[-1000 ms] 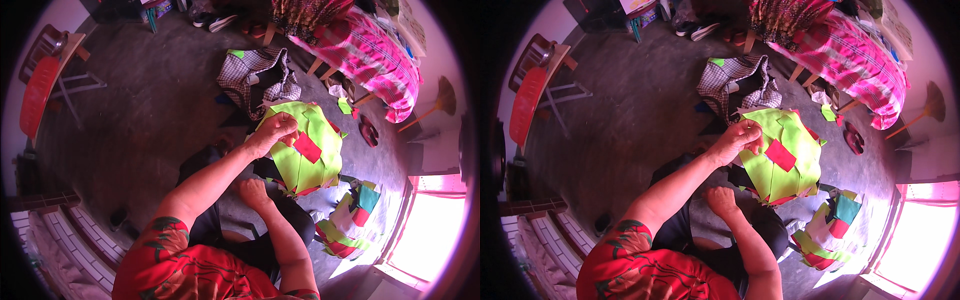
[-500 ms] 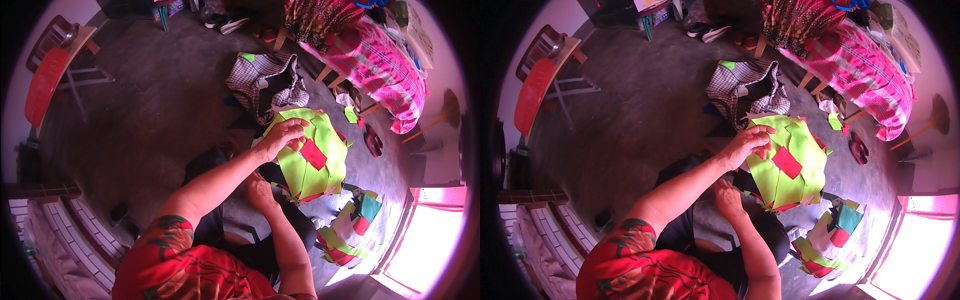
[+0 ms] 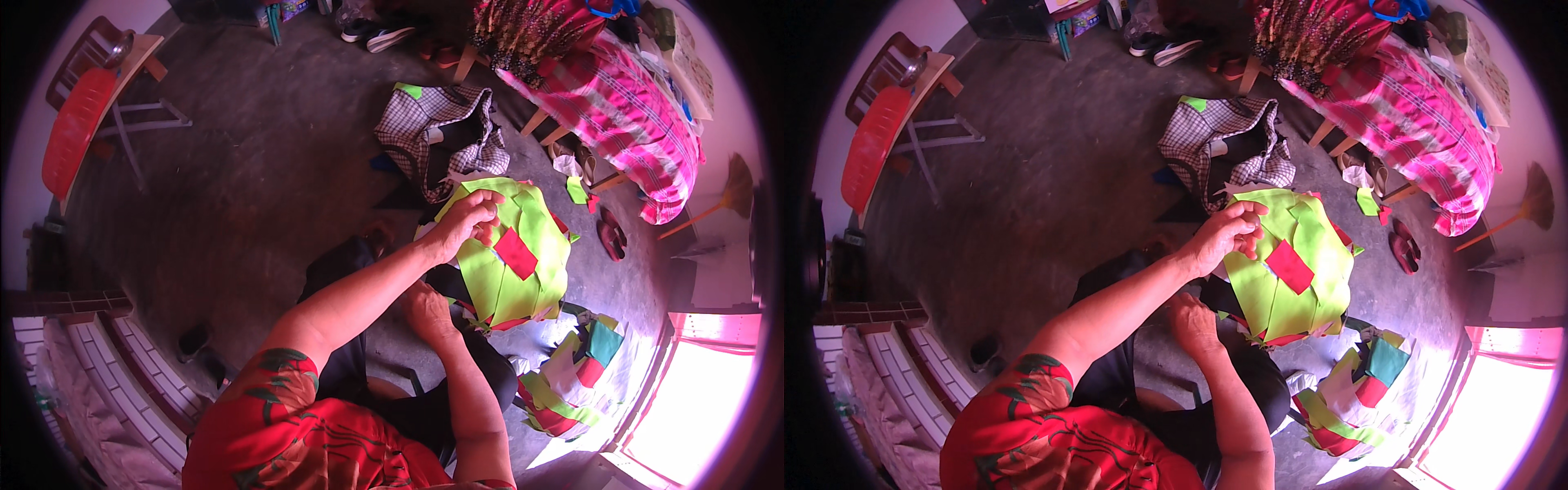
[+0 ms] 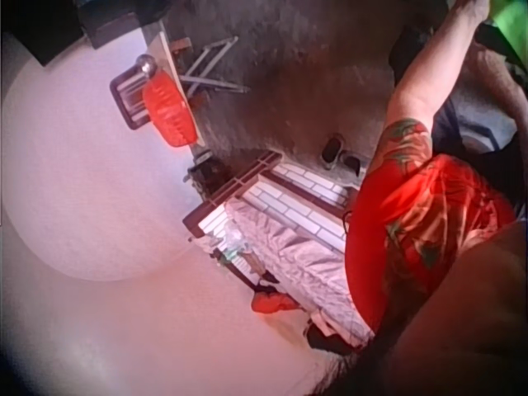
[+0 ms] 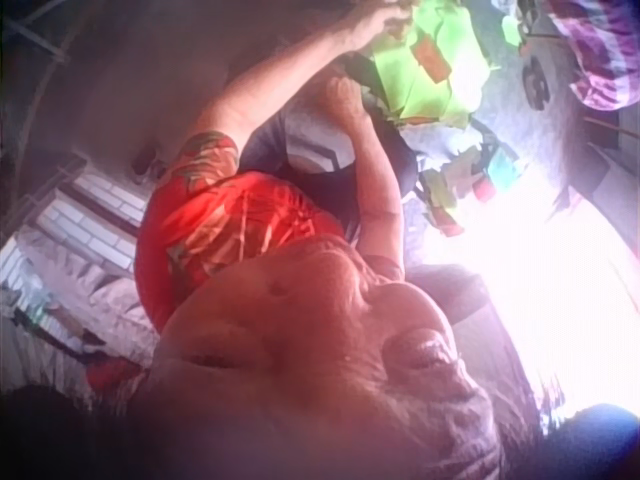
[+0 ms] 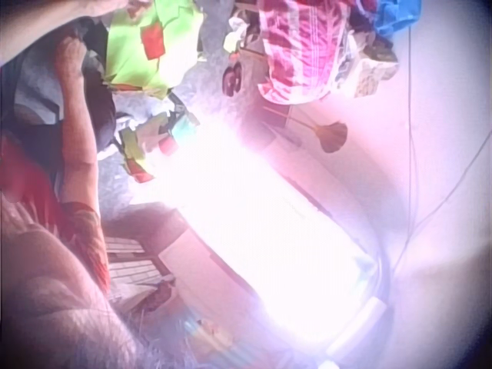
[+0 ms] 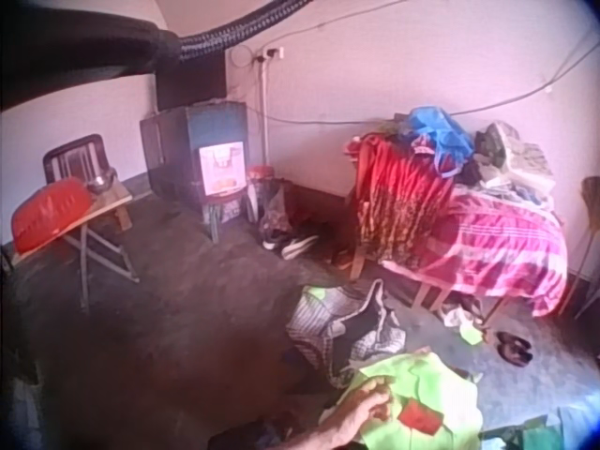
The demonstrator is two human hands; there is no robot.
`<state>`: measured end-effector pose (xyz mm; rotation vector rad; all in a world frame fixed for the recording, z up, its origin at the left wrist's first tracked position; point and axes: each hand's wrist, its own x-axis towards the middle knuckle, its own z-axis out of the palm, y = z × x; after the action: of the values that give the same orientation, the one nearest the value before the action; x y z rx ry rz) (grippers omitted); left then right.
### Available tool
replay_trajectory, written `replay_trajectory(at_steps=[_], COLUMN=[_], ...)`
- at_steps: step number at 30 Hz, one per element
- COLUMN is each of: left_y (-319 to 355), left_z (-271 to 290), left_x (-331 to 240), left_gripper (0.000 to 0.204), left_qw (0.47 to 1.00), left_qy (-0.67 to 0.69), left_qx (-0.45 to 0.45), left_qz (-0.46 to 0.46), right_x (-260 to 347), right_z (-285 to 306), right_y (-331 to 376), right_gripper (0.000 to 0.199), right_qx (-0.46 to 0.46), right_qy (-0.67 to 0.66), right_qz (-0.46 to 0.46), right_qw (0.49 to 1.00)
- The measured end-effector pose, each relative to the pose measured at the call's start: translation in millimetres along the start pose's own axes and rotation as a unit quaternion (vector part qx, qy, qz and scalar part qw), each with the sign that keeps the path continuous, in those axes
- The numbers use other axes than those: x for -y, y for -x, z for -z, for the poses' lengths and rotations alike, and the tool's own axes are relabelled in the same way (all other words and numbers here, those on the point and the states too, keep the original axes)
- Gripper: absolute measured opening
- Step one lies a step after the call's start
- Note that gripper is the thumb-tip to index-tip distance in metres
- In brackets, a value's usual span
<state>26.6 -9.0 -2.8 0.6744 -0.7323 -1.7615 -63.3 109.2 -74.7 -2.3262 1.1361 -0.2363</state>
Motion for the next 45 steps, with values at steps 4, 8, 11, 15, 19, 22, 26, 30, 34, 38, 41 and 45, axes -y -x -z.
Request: replay_trajectory(at_steps=[4,8,11,15,19,22,26,30,34,38,41,45], left_y=[-0.6,-0.5,1.4,-2.2,-3.2,-3.6,-4.1,-3.2,-1.6,2.0,7.8,31.6], left_z=[3.1,3.7,0.3,2.2,1.1,-1.9,-2.0,-2.3,-2.0,-6.5,-11.5,-24.0], left_x=[1.9,1.2,-1.0,0.9,1.5,2.3,3.2,2.2,0.4,-0.5,-2.8,-18.8], left_gripper=[0.033,0.033,0.03,0.027,0.028,0.026,0.027,0.028,0.027,0.024,0.027,0.033], left_qw=[1.0,1.0,1.0,1.0,1.0,1.0,1.0,1.0,0.999,0.998,0.996,0.991], left_qy=[0.0,0.0,0.002,-0.003,-0.006,0.008,0.012,0.005,-0.002,0.008,0.001,-0.014], left_qx=[0.008,0.007,-0.008,0.0,-0.002,-0.017,-0.015,-0.005,0.024,0.047,0.074,0.128], left_qz=[0.01,0.024,0.023,0.029,0.026,0.021,0.021,0.019,0.03,0.048,0.042,0.036], right_x=[0.2,4.5,9.1,4.8,3.7,3.6,2.9,3.4,0.9,-3.1,-1.0,4.8], right_z=[0.0,5.0,13.7,11.6,12.0,12.0,11.9,11.6,8.8,6.4,9.2,17.1], right_y=[0.0,-0.8,-2.6,-3.1,-2.8,-2.5,-2.1,-2.2,-0.2,2.9,4.5,1.4], right_gripper=[0.015,0.017,0.018,0.02,0.022,0.022,0.022,0.023,0.024,0.025,0.025,0.03], right_qx=[0.004,0.028,0.023,0.003,-0.005,-0.001,0.007,0.025,0.028,0.029,0.058,0.131], right_qy=[-0.004,-0.004,-0.001,-0.001,-0.005,-0.003,0.001,0.002,-0.002,-0.007,0.007,0.004], right_qz=[-0.008,-0.04,-0.049,-0.038,-0.033,-0.033,-0.034,-0.047,-0.048,-0.039,-0.052,-0.089], right_qw=[1.0,0.999,0.999,0.999,0.999,0.999,0.999,0.999,0.998,0.999,0.997,0.987])
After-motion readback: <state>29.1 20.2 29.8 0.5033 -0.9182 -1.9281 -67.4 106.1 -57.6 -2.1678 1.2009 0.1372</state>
